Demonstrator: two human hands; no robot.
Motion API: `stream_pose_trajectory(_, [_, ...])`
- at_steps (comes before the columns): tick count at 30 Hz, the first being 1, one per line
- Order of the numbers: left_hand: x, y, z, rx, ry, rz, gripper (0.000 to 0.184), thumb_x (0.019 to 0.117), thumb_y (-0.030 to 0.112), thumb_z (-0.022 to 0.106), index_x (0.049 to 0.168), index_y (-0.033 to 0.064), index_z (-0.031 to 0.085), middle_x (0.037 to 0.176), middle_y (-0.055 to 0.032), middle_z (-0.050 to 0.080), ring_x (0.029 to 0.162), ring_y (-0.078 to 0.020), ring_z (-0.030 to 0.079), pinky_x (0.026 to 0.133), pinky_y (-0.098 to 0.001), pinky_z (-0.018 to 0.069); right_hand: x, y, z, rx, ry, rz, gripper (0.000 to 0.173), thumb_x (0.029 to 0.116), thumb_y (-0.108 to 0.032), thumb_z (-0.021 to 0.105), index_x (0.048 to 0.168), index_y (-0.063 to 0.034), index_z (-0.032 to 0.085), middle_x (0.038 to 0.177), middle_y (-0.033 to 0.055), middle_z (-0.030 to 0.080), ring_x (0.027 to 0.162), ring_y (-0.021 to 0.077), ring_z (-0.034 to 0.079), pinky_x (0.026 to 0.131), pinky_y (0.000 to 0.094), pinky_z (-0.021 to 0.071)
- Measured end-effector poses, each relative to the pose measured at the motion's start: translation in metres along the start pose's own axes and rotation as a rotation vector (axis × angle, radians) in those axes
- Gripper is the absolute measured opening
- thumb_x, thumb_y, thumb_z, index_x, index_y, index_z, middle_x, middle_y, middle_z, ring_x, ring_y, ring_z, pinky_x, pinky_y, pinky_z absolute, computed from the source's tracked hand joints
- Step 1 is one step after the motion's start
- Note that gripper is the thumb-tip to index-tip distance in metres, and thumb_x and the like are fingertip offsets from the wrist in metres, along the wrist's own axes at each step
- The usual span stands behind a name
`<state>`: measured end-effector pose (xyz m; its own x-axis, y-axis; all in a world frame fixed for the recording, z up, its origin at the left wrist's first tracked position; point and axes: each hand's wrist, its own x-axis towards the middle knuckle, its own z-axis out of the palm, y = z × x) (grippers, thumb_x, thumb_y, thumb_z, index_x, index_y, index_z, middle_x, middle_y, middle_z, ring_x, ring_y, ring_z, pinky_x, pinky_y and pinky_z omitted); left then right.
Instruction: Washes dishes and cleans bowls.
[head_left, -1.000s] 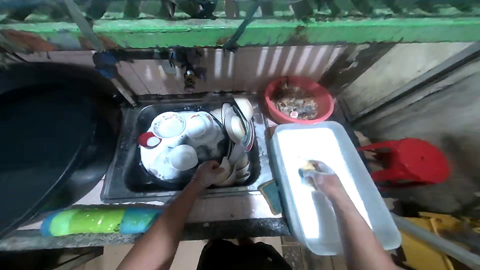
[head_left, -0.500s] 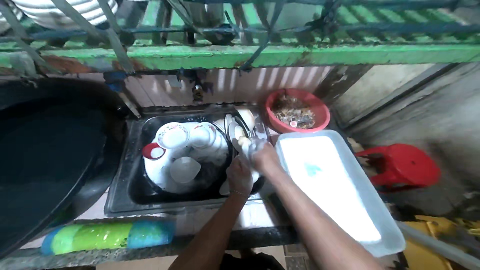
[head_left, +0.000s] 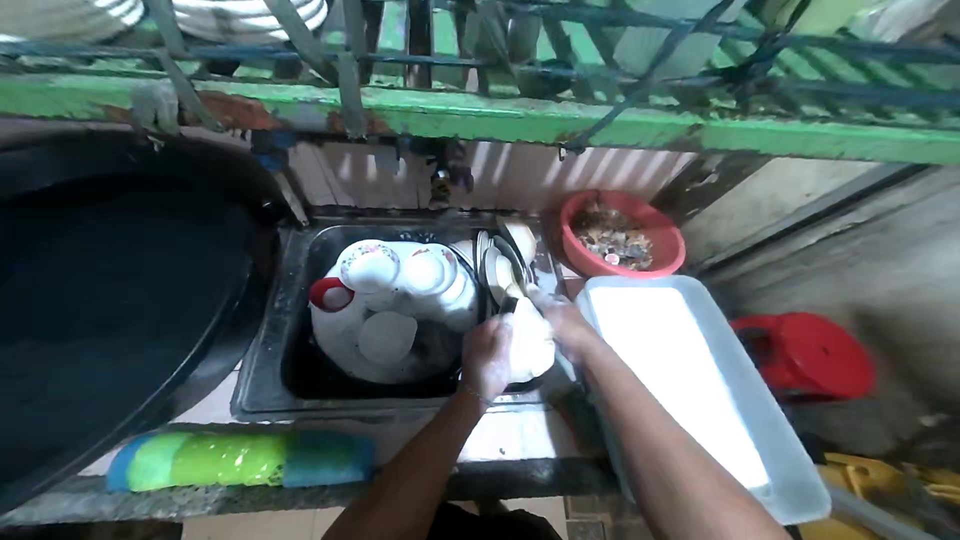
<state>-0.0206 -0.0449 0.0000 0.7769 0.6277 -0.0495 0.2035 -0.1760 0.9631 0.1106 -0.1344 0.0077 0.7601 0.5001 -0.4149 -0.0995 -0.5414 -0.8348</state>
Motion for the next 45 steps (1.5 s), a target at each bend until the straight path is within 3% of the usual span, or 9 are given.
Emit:
stream_pose_trajectory(4, [0.043, -0.026, -0.007, -0.143, 0.158, -0.144, 0.045, 0.1081, 0.034, 0.048, 0.094, -0.002, 0.069, 0.086, -0.0153, 0.066, 0.084, -0.0253, 0.063, 0.08, -0.0485, 0.0516, -0.02, 0.004, -0.009, 0.415, -0.309, -0.053, 0.052, 0.088, -0.047, 0.066, 0.124, -0.0102, 0.064, 0.101, 0.0072, 0.074, 0.086, 0.0178, 0.072, 0.075, 0.0402, 0.0629])
stream_pose_trajectory(8, [0.055, -0.033, -0.015, -0.415, -0.127, -0.462, 0.07, 0.105, 0.067, 0.03, 0.137, 0.0126, 0.06, 0.126, -0.018, 0.066, 0.11, -0.0329, 0.066, 0.088, -0.0567, 0.0555, -0.021, -0.004, 0.02, 0.046, -0.111, -0.189, 0.04, 0.0862, -0.023, 0.077, 0.121, -0.0073, 0.068, 0.098, 0.011, 0.073, 0.08, 0.0217, 0.07, 0.07, 0.0433, 0.0605])
stream_pose_trajectory(12, [0.056, -0.036, -0.026, -0.685, -0.296, -0.6, 0.041, 0.1037, 0.044, 0.051, 0.122, 0.0097, 0.065, 0.099, -0.0114, 0.071, 0.085, -0.0213, 0.07, 0.071, -0.0409, 0.0593, -0.036, -0.01, 0.042, -0.744, -0.325, -0.416, 0.038, 0.0998, -0.031, 0.068, 0.13, -0.0083, 0.067, 0.13, 0.0135, 0.066, 0.124, 0.0299, 0.062, 0.108, 0.0547, 0.0487])
stream_pose_trajectory(16, [0.046, -0.038, -0.033, -0.51, -0.364, -0.726, 0.051, 0.1042, 0.053, 0.049, 0.131, 0.0116, 0.063, 0.113, -0.0146, 0.07, 0.099, -0.028, 0.069, 0.081, -0.0487, 0.0578, -0.019, 0.021, 0.028, -0.987, -0.355, -0.621, 0.025, 0.0995, -0.017, 0.063, 0.121, -0.0165, 0.074, 0.13, 0.0114, 0.067, 0.128, 0.034, 0.058, 0.108, 0.0597, 0.0454])
stream_pose_trajectory(28, [0.055, -0.047, 0.006, -0.427, 0.019, -0.478, 0.042, 0.1081, 0.04, 0.048, 0.125, 0.0045, 0.063, 0.108, -0.0148, 0.067, 0.092, -0.023, 0.064, 0.079, -0.0454, 0.0558, 0.018, 0.026, 0.061, -0.591, -0.105, -0.492, 0.029, 0.0996, -0.017, 0.062, 0.126, -0.0065, 0.07, 0.123, 0.0199, 0.069, 0.118, 0.0365, 0.065, 0.103, 0.0583, 0.0513])
stream_pose_trajectory(34, [0.079, -0.074, -0.033, -0.701, 0.347, -0.572, 0.079, 0.0991, 0.075, 0.036, 0.157, 0.0216, 0.036, 0.15, -0.0141, 0.05, 0.13, -0.033, 0.055, 0.1, -0.0605, 0.05, -0.013, 0.015, 0.018, -0.288, -0.12, -0.462, 0.03, 0.1026, -0.019, 0.059, 0.129, -0.0102, 0.069, 0.123, 0.0124, 0.071, 0.116, 0.0249, 0.068, 0.104, 0.0528, 0.0526])
stream_pose_trajectory(37, [0.062, -0.086, -0.032, -0.453, 0.24, -0.607, 0.077, 0.1039, 0.065, 0.039, 0.156, 0.0091, 0.037, 0.155, -0.0206, 0.044, 0.139, -0.0376, 0.046, 0.108, -0.0622, 0.0425, -0.036, 0.021, -0.042, -0.175, 0.124, -0.392, 0.033, 0.1023, -0.019, 0.057, 0.131, -0.0068, 0.067, 0.127, 0.0125, 0.069, 0.116, 0.0211, 0.067, 0.103, 0.0476, 0.0533])
stream_pose_trajectory(40, [0.026, -0.098, 0.001, 0.118, -0.223, -0.39, 0.043, 0.1071, 0.035, 0.056, 0.132, -0.0003, 0.063, 0.127, -0.0219, 0.067, 0.118, -0.0327, 0.066, 0.103, -0.0515, 0.0527, -0.023, 0.066, -0.104, -0.272, 0.342, -0.286, 0.035, 0.1039, -0.023, 0.058, 0.135, -0.0064, 0.064, 0.129, 0.0177, 0.067, 0.116, 0.0284, 0.066, 0.102, 0.0524, 0.0528])
stream_pose_trajectory(45, [0.019, -0.1, 0.058, 0.844, -0.652, -0.375, 0.059, 0.0997, 0.046, 0.063, 0.14, 0.0028, 0.058, 0.135, -0.0231, 0.062, 0.127, -0.039, 0.059, 0.106, -0.0593, 0.0465, 0.001, 0.135, -0.147, -0.655, 0.535, 0.052, 0.056, 0.095, -0.026, 0.07, 0.145, -0.0069, 0.053, 0.138, 0.0361, 0.051, 0.124, 0.0577, 0.052, 0.091, 0.0755, 0.0453])
